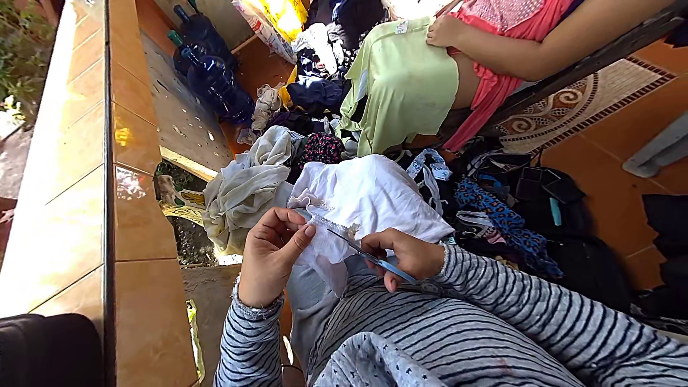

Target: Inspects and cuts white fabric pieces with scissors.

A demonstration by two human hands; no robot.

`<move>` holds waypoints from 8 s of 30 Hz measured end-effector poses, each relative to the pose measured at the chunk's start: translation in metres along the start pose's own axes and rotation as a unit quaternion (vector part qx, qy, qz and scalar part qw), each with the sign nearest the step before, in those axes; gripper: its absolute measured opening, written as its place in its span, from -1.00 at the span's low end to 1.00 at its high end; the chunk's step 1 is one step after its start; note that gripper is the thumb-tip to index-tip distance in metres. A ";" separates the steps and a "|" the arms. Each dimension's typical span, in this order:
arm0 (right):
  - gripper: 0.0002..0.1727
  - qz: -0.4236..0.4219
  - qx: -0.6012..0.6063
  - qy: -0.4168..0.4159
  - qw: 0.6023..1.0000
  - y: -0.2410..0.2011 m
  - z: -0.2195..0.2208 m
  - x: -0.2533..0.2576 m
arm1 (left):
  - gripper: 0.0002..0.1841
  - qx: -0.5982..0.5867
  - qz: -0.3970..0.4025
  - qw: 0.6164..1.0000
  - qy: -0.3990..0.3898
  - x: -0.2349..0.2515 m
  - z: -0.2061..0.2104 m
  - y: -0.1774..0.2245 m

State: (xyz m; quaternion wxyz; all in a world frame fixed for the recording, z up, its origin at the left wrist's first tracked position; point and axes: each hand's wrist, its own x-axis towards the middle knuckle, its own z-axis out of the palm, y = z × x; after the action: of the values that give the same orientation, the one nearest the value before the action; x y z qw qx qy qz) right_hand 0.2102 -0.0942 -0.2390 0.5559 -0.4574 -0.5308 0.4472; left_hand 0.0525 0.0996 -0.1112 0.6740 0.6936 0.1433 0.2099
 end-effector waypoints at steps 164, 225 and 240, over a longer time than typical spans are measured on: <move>-0.69 0.464 0.163 0.112 0.864 -0.030 -0.020 -0.080 | -0.60 -0.176 -0.444 0.877 0.051 0.006 0.107 -0.123; -0.76 0.499 0.042 0.099 0.860 -0.040 -0.051 -0.033 | -0.50 -0.164 -0.314 0.932 0.079 -0.005 0.091 -0.138; -0.52 0.391 0.131 0.063 0.909 -0.031 -0.043 -0.052 | -0.57 -0.181 -0.180 0.959 0.124 0.002 0.076 -0.135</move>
State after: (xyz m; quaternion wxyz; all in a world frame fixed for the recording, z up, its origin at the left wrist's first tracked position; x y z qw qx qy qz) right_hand 0.2513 -0.1521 -0.2184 0.4236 -0.5782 -0.2101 0.6650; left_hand 0.1022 0.0407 -0.2454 0.7922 0.4912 0.3072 0.1919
